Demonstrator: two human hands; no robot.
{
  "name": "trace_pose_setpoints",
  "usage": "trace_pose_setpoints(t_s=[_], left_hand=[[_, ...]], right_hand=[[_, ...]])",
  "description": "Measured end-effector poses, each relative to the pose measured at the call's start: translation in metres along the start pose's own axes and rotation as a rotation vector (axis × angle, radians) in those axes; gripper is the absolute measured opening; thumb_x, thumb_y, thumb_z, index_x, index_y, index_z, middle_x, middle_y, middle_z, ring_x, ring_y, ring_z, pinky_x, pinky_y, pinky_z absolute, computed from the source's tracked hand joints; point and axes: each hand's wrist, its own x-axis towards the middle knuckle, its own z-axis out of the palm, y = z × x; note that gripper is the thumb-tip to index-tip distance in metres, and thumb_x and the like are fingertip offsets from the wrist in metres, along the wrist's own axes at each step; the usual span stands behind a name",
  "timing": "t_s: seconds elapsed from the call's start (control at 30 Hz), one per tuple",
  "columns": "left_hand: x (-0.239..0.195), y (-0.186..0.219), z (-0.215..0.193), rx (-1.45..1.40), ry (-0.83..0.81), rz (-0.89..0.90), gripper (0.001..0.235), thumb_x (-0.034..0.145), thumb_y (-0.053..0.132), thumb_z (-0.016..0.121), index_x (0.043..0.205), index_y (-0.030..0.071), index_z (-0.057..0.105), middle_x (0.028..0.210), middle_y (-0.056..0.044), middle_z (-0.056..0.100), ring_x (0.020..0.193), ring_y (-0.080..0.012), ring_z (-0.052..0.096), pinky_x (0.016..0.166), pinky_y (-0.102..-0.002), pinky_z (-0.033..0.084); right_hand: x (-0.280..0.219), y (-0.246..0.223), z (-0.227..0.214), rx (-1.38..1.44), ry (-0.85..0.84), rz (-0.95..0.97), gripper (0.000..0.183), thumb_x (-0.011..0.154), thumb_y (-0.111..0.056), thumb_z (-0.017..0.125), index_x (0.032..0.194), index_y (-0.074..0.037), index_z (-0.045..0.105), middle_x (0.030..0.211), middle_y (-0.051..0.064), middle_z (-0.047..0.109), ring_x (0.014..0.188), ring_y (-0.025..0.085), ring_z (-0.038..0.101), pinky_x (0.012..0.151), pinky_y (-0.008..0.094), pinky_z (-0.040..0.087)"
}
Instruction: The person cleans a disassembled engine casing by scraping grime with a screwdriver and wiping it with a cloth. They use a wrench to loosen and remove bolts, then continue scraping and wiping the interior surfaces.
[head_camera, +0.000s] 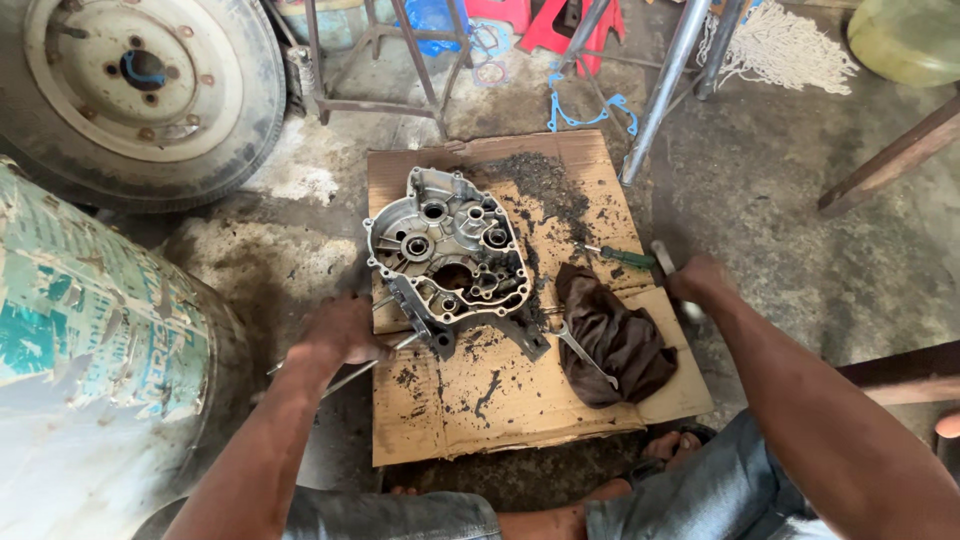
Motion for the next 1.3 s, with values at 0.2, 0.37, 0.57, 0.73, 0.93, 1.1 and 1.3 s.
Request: trace_pose_setpoints(t_s=[0.2, 0.37, 0.57, 0.73, 0.93, 1.1, 1.3], left_hand=[[0.013, -0.002, 0.02, 0.015, -0.076, 0.016, 0.073, 0.076, 0.051, 0.083, 0.127, 0.004, 0.059, 0.118, -0.015, 0.069, 0.112, -0.0311, 0.069, 0.107, -0.044, 0.056], [0.022, -0.007, 0.031, -0.012, 0.032, 0.056, 0.067, 0.076, 0.032, 0.087, 0.128, 0.005, 0.056, 0.119, -0.014, 0.063, 0.113, -0.0322, 0.064, 0.107, -0.044, 0.053], [0.024, -0.009, 0.022, 0.003, -0.005, 0.049, 0.082, 0.072, 0.032, 0.091, 0.135, 0.003, 0.047, 0.146, -0.019, 0.047, 0.138, -0.0388, 0.045, 0.12, -0.05, 0.04], [0.028, -0.011, 0.027, -0.006, 0.015, 0.049, 0.082, 0.072, 0.032, 0.09, 0.136, 0.003, 0.048, 0.155, -0.022, 0.04, 0.146, -0.042, 0.036, 0.123, -0.053, 0.032], [0.035, -0.01, 0.035, 0.048, 0.051, 0.067, 0.081, 0.076, 0.04, 0.085, 0.136, 0.001, 0.049, 0.152, -0.023, 0.04, 0.14, -0.044, 0.041, 0.119, -0.052, 0.037], [0.039, -0.01, 0.039, 0.021, 0.052, 0.065, 0.072, 0.077, 0.036, 0.082, 0.133, 0.001, 0.053, 0.143, -0.02, 0.053, 0.134, -0.0408, 0.051, 0.117, -0.052, 0.043], [0.037, -0.01, 0.036, -0.007, 0.019, 0.053, 0.068, 0.079, 0.032, 0.083, 0.133, 0.002, 0.052, 0.143, -0.02, 0.053, 0.136, -0.0408, 0.048, 0.12, -0.052, 0.039]], right_hand=[[-0.028, -0.012, -0.017, -0.043, -0.019, 0.036, 0.061, 0.076, -0.038, 0.085, 0.12, 0.002, 0.072, 0.128, 0.022, 0.07, 0.115, 0.038, 0.07, 0.091, 0.046, 0.059], [0.016, 0.001, 0.008, -0.248, -0.035, -0.099, 0.067, 0.077, -0.048, 0.082, 0.12, 0.004, 0.073, 0.129, 0.025, 0.069, 0.117, 0.04, 0.068, 0.093, 0.046, 0.057], [0.015, 0.012, 0.009, -0.035, -0.071, -0.059, 0.072, 0.073, -0.046, 0.086, 0.12, 0.007, 0.072, 0.13, 0.027, 0.068, 0.118, 0.04, 0.066, 0.095, 0.046, 0.055], [0.005, 0.004, -0.029, 0.163, 0.169, -0.207, 0.055, 0.074, -0.027, 0.075, 0.124, -0.005, 0.073, 0.125, 0.024, 0.07, 0.113, 0.042, 0.067, 0.092, 0.05, 0.055], [-0.089, -0.067, -0.091, 0.93, -0.041, -0.499, 0.026, 0.096, -0.007, 0.061, 0.117, -0.002, 0.076, 0.104, 0.012, 0.077, 0.075, 0.018, 0.062, 0.063, 0.035, 0.055], [-0.161, -0.099, -0.075, 0.888, -0.327, -0.475, 0.034, 0.099, -0.029, 0.064, 0.115, 0.0, 0.068, 0.093, 0.015, 0.07, 0.076, 0.02, 0.069, 0.068, 0.035, 0.063], [-0.182, -0.12, -0.05, 0.946, -0.364, -0.417, 0.032, 0.089, -0.018, 0.07, 0.112, 0.004, 0.066, 0.093, 0.017, 0.072, 0.076, 0.023, 0.074, 0.069, 0.036, 0.067]])
